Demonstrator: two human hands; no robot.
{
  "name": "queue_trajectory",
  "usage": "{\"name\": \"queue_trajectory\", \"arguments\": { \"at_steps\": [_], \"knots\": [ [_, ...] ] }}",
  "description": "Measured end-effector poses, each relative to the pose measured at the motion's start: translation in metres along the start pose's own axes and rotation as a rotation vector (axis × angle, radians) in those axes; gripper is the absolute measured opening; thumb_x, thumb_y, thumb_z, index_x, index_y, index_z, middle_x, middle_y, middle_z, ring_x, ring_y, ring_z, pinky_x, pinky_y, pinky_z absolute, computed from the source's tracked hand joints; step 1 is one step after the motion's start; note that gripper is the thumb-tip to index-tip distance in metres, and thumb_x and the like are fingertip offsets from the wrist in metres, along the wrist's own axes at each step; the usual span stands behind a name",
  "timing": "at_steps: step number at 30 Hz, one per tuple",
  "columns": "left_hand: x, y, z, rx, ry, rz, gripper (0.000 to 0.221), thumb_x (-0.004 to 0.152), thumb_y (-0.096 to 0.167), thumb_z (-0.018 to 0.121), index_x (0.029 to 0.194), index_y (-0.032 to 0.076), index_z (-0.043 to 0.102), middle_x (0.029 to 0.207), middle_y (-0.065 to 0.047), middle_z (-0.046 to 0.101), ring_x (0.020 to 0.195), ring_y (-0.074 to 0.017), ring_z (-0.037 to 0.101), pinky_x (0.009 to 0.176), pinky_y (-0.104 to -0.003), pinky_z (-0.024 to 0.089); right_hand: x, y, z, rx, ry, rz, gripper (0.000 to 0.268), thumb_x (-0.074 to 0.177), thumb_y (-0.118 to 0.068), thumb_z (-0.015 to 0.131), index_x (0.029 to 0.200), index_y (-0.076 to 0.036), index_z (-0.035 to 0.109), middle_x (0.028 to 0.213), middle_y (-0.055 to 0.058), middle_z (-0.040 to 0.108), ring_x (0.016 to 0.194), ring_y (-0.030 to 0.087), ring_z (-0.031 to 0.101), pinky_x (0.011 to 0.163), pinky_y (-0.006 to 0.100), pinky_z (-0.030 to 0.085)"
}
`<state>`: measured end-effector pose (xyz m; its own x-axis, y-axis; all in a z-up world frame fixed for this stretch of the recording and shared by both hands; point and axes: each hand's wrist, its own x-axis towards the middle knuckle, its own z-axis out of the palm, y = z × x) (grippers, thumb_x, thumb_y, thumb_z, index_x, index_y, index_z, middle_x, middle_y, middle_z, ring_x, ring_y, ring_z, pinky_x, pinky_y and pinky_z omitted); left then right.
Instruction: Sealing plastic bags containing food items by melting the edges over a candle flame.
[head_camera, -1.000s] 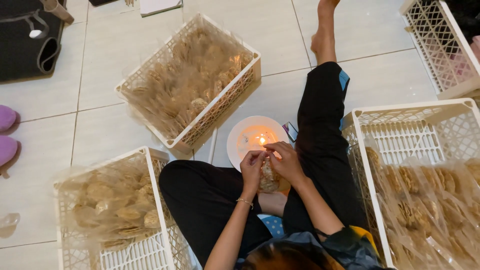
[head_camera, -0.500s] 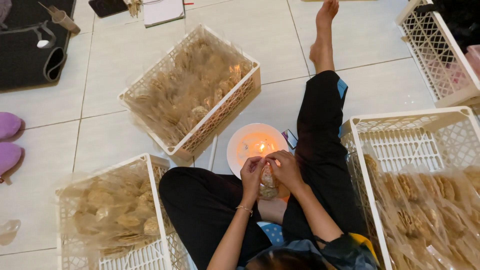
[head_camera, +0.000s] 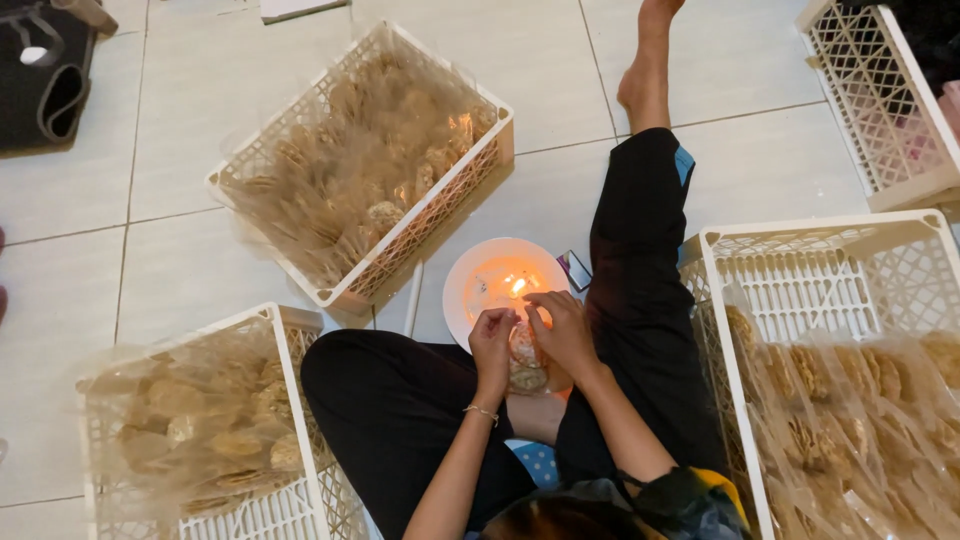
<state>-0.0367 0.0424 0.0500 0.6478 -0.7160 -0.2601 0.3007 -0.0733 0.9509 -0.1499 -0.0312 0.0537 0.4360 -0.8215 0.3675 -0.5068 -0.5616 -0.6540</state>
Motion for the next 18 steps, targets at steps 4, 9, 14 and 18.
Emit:
{"name": "queue_trajectory", "arguments": {
  "at_steps": [4,9,14,18],
  "knots": [
    [0.012,-0.014,-0.003,-0.006,0.038,-0.055,0.012,0.093,0.018,0.076,0.094,0.007,0.074,0.080,-0.007,0.074,0.077,-0.0112,0.070,0.072,-0.027,0.057,0.003,0.002,-0.005,0.070,-0.026,0.079,0.027,0.087,-0.007,0.073,0.113,-0.015,0.074,0.083,0.006,0.071,0.087,0.029,0.069,0.078,0.041,0.053],
    [0.029,-0.036,-0.004,0.033,0.112,-0.231,0.014,0.089,0.015,0.073,0.095,0.003,0.075,0.078,-0.010,0.072,0.074,-0.0170,0.072,0.063,-0.028,0.058,0.006,0.011,-0.005,0.050,-0.098,0.273,0.031,0.088,-0.003,0.066,0.115,-0.018,0.072,0.085,0.009,0.070,0.089,0.033,0.070,0.083,0.043,0.056],
    [0.037,-0.044,-0.003,0.045,0.189,-0.305,0.016,0.084,0.020,0.078,0.092,0.005,0.077,0.071,-0.009,0.070,0.064,-0.0130,0.066,0.056,-0.026,0.058,0.008,0.011,0.002,0.035,-0.144,0.382,0.022,0.090,-0.007,0.065,0.108,-0.019,0.071,0.085,0.011,0.070,0.089,0.035,0.070,0.082,0.043,0.057],
    [0.053,-0.072,-0.005,0.045,0.240,-0.350,0.018,0.083,0.023,0.080,0.089,0.007,0.076,0.070,-0.008,0.072,0.059,-0.0116,0.065,0.050,-0.024,0.056,0.005,0.028,0.020,0.018,-0.168,0.431,0.010,0.091,-0.011,0.064,0.096,-0.019,0.067,0.079,0.009,0.068,0.086,0.034,0.070,0.079,0.043,0.057]
  ]
}}
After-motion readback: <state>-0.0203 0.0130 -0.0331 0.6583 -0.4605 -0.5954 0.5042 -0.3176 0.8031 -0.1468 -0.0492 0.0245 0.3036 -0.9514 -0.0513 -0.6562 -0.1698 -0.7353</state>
